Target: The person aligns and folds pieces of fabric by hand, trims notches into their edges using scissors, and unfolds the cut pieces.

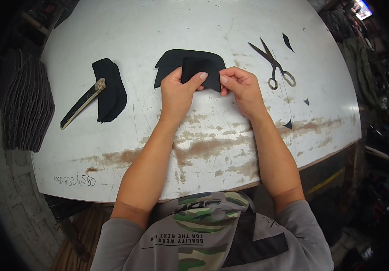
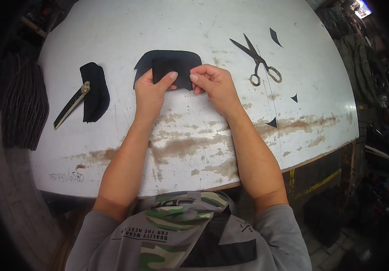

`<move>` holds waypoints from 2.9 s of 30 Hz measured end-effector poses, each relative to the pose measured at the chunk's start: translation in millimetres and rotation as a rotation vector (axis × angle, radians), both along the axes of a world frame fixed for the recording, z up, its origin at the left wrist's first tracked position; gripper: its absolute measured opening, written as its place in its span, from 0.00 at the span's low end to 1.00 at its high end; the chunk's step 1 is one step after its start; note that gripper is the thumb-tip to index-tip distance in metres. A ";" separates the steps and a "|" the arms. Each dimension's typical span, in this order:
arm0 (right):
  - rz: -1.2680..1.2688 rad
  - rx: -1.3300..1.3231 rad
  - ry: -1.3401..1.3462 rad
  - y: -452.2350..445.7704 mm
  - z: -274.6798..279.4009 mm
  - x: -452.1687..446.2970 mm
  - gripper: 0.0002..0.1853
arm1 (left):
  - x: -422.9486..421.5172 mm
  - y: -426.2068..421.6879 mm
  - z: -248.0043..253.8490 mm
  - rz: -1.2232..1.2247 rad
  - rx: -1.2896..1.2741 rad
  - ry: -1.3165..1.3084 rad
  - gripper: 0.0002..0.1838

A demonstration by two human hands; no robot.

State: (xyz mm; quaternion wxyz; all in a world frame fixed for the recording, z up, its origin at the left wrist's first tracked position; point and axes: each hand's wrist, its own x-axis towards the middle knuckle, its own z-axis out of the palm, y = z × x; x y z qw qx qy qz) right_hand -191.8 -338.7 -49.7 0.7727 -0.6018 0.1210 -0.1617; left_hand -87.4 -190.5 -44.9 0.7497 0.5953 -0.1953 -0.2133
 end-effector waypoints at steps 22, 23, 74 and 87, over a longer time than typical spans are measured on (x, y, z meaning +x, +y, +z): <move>-0.043 -0.194 0.126 7.2 10.9 -3.7 0.07 | 4.3 6.6 4.5 -0.083 -0.130 0.229 0.08; -0.047 -0.197 0.125 7.1 9.2 -3.3 0.07 | 5.3 6.3 2.8 -0.066 -0.123 0.223 0.08; -0.043 -0.175 0.165 9.1 9.6 -1.6 0.09 | 0.8 1.9 -0.2 -0.062 -0.135 0.120 0.06; -0.507 -0.812 0.069 -17.4 2.3 -7.8 0.11 | 5.2 7.2 11.3 -0.024 -0.041 0.184 0.07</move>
